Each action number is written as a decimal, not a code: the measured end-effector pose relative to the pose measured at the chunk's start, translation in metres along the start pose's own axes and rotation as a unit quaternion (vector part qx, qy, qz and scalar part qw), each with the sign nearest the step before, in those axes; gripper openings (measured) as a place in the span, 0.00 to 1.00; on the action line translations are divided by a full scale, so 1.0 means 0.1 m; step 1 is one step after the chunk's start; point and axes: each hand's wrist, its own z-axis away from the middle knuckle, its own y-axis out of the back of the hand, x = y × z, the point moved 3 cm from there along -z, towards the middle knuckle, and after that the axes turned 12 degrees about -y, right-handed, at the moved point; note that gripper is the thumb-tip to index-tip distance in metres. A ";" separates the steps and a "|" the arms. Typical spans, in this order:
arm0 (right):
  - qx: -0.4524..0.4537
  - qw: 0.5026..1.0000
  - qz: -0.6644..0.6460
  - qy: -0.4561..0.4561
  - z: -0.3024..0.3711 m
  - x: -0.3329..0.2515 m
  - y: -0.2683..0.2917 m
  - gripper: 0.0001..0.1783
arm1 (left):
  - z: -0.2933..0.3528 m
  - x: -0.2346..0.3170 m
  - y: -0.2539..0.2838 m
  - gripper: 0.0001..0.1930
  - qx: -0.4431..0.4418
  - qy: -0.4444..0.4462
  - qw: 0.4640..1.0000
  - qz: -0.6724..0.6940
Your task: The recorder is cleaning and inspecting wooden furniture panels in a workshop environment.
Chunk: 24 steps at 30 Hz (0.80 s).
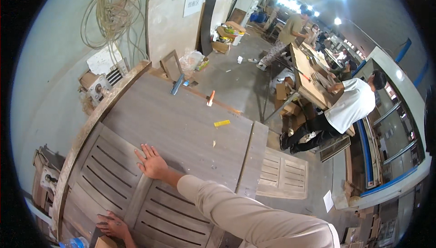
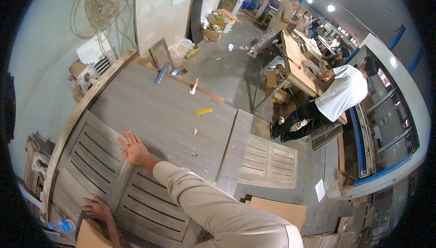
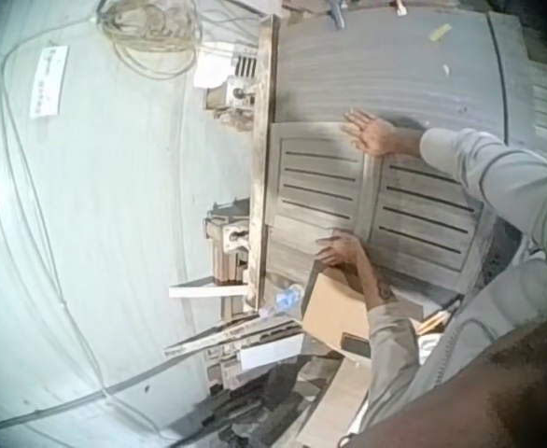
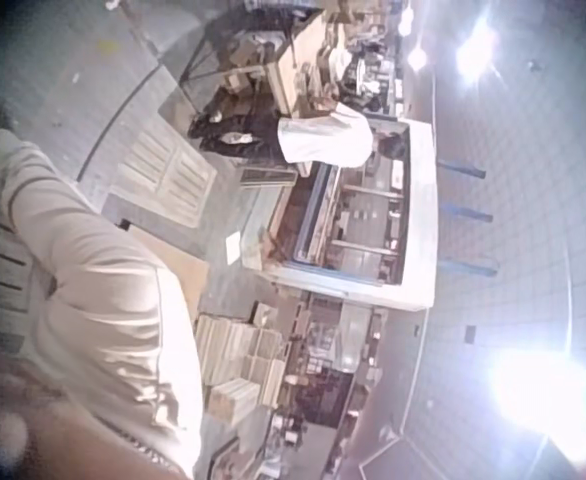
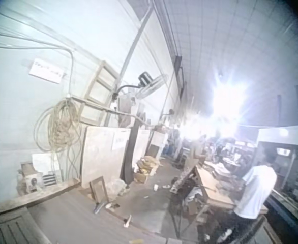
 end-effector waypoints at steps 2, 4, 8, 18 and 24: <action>0.006 1.000 0.002 0.002 -0.01 0.00 0.01 0.32 | -0.03 -0.02 -0.08 0.36 0.015 -0.020 1.000 -0.001; 0.012 1.000 0.006 0.006 -0.03 -0.01 0.02 0.32 | -0.04 -0.06 -0.22 0.36 0.056 -0.012 0.998 0.014; 0.017 1.000 0.008 0.011 0.00 -0.01 0.01 0.32 | -0.02 -0.03 -0.06 0.35 0.050 -0.011 0.999 0.012; 0.032 0.999 0.018 0.016 0.01 -0.03 -0.01 0.32 | 0.00 -0.04 -0.03 0.34 0.047 -0.030 0.998 0.015; 0.011 0.999 0.026 0.016 0.00 -0.03 0.03 0.33 | -0.02 -0.04 -0.09 0.34 0.069 -0.045 0.996 0.013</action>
